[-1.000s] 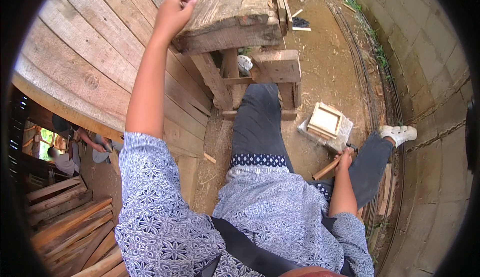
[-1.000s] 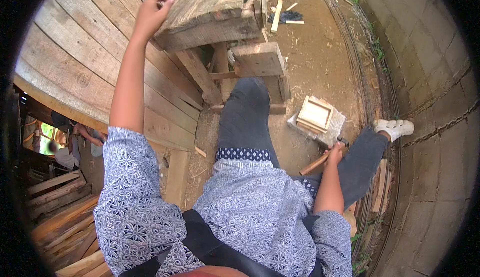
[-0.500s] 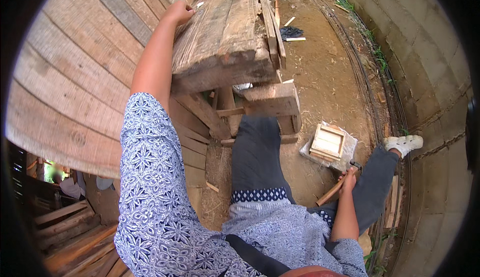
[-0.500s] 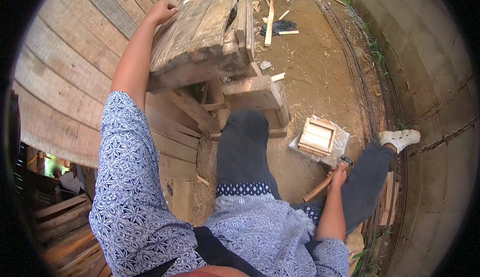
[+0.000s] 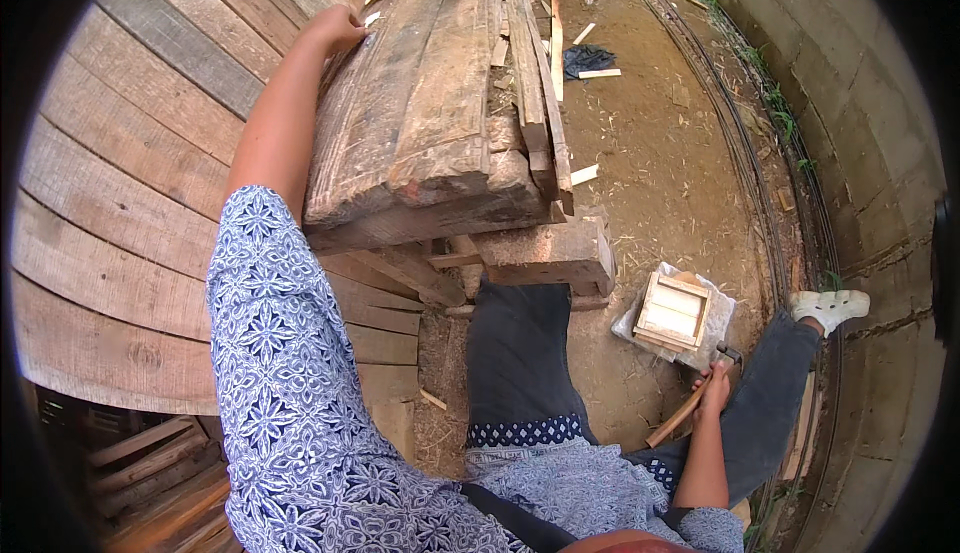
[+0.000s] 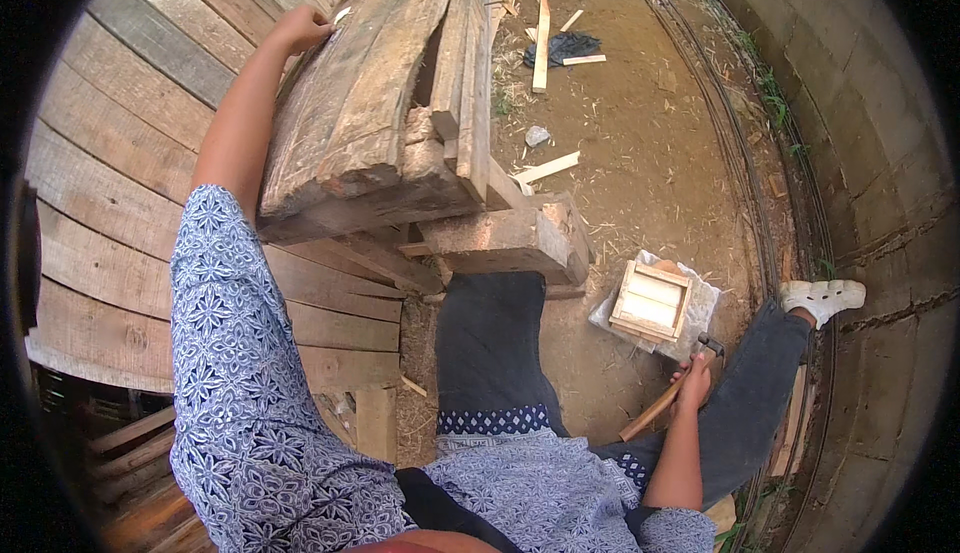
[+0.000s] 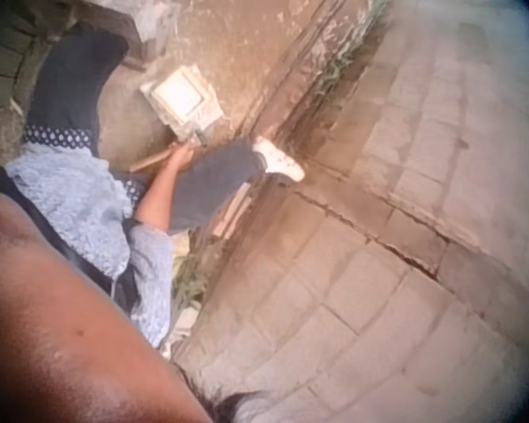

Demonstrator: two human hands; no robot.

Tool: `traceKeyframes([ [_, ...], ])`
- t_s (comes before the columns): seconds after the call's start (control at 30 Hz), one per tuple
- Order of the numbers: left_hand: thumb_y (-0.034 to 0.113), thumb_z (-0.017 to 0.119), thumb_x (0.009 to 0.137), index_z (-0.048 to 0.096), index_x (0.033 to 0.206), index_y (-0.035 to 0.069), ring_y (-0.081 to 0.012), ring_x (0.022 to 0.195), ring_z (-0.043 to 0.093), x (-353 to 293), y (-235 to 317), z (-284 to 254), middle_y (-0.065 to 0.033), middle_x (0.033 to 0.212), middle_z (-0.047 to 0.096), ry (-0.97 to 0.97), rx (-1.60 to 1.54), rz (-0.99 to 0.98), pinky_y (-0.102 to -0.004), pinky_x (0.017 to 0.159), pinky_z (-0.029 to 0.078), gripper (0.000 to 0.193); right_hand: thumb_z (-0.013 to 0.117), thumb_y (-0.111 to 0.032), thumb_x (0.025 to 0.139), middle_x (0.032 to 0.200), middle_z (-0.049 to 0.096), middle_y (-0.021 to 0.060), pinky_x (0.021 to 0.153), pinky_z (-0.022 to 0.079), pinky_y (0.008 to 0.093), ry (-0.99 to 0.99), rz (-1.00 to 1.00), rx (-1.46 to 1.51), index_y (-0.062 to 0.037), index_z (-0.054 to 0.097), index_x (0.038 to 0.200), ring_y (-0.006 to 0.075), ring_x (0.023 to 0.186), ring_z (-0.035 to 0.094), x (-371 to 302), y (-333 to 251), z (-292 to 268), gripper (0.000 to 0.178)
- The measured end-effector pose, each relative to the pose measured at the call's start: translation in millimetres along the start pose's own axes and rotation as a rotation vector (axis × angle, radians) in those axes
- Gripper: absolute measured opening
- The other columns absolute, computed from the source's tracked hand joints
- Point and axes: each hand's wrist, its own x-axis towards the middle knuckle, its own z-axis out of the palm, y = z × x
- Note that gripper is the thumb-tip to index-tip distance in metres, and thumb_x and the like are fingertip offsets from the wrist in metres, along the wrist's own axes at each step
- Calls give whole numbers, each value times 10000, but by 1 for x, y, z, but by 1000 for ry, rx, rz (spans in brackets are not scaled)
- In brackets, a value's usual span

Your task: The person assembles a small wooden box by hammering nails into the frame while sitting on the ground. They repeatedly position the pieces, strike the nails, and inspect the joints before placing the finished box on a nearby wooden surface.

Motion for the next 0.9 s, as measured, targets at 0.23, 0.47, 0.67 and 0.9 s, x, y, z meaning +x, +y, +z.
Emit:
traceKeyframes([
  [0.23,299,679,719,713,1098,-11,-346,1021,686,0,1,0,-233,1101,700,79,-32,-93,-402,879,537,491,552,-472,994,796,548,12,498,464,258,-35,0,22,-85,577,1112,110,563,528,2,3,5,405],
  [0.47,288,671,736,690,1054,-76,-314,909,714,1,13,-6,-253,1011,707,-34,-34,-156,-423,782,564,484,547,-458,998,796,560,17,507,468,259,-20,34,14,-75,588,1125,111,569,535,-3,4,7,406],
  [0.67,242,664,793,709,978,-73,-256,820,709,18,-25,-1,-205,887,720,32,-179,-38,-402,748,556,368,538,-451,1001,820,577,35,510,472,265,-32,26,13,-62,590,1139,122,568,536,4,5,9,415],
  [0.9,214,695,862,751,1069,53,-246,938,703,11,-18,20,-146,1008,743,98,-117,192,-364,845,536,268,531,-438,1003,806,579,36,507,478,274,-10,17,32,-55,582,1132,126,568,538,-2,-5,12,408],
])
